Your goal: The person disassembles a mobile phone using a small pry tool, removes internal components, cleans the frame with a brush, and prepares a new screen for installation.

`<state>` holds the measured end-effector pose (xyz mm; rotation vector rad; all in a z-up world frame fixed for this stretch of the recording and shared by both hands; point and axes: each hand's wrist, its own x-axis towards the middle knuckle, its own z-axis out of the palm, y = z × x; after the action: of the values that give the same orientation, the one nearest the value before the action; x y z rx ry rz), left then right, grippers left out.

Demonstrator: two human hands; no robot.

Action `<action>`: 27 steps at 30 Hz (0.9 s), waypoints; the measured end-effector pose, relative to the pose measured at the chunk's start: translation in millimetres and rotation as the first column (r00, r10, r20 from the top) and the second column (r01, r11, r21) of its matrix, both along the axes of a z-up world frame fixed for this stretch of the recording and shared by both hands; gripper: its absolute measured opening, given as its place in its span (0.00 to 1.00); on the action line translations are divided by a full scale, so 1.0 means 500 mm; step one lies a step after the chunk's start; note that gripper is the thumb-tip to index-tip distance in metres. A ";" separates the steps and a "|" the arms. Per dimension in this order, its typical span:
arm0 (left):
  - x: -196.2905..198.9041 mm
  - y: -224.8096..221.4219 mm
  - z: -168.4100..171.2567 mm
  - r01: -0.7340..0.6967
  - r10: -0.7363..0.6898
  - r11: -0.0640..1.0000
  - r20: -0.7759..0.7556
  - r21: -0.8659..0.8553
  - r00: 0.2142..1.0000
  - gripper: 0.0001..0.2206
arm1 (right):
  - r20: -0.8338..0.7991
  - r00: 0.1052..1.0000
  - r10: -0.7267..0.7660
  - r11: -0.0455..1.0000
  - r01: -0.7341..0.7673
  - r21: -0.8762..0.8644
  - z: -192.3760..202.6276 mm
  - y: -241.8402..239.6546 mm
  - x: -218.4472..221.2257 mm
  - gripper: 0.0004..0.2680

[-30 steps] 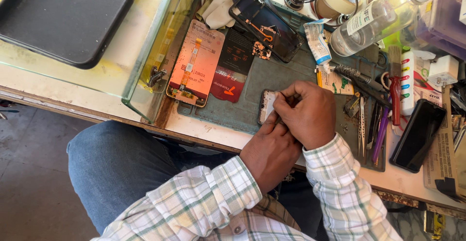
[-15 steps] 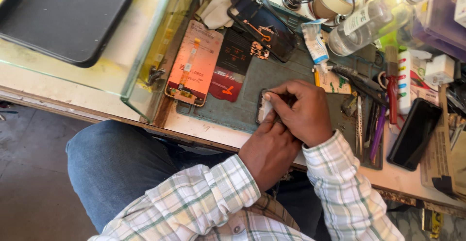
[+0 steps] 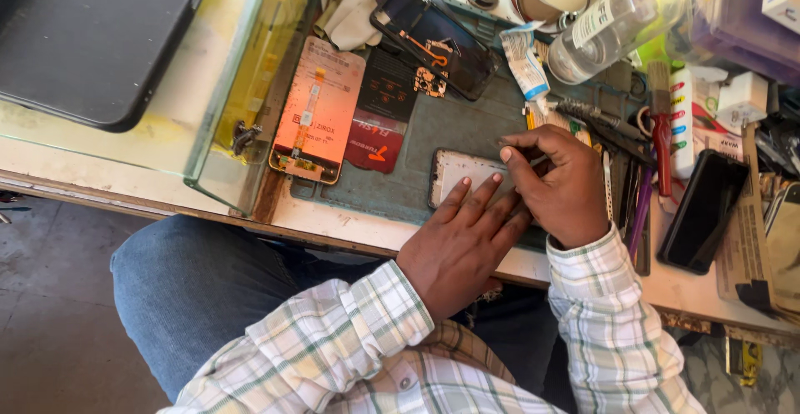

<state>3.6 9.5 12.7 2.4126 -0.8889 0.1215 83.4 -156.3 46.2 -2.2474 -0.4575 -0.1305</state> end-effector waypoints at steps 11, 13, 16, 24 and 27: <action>-0.019 0.005 -0.006 -0.082 0.082 0.997 0.087 0.005 0.993 0.36 | -0.029 0.998 0.052 0.999 -0.052 -0.008 0.001 -0.004 -0.015 0.05; -0.016 0.008 -0.003 -0.066 0.066 0.998 0.071 -0.001 0.995 0.36 | -0.012 0.994 0.104 0.995 -0.104 -0.004 0.004 0.005 -0.016 0.04; -0.019 0.019 0.006 -0.034 0.039 0.996 0.057 -0.078 0.998 0.37 | 0.043 0.986 0.160 0.987 -0.158 -0.036 0.008 0.015 -0.018 0.04; 0.033 0.080 0.026 -0.309 0.334 0.904 0.038 -0.295 0.942 0.15 | 0.103 0.994 0.019 0.996 -0.028 0.086 0.008 -0.043 -0.027 0.06; 0.065 0.087 0.029 -0.348 0.391 0.889 0.098 -0.297 0.915 0.09 | 0.053 0.998 -0.043 0.990 0.035 0.136 0.003 -0.058 -0.048 0.06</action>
<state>35.9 53.1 27.2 2.3007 -0.4257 0.5481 59.4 -185.5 47.6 -2.1249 -0.4219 -0.2383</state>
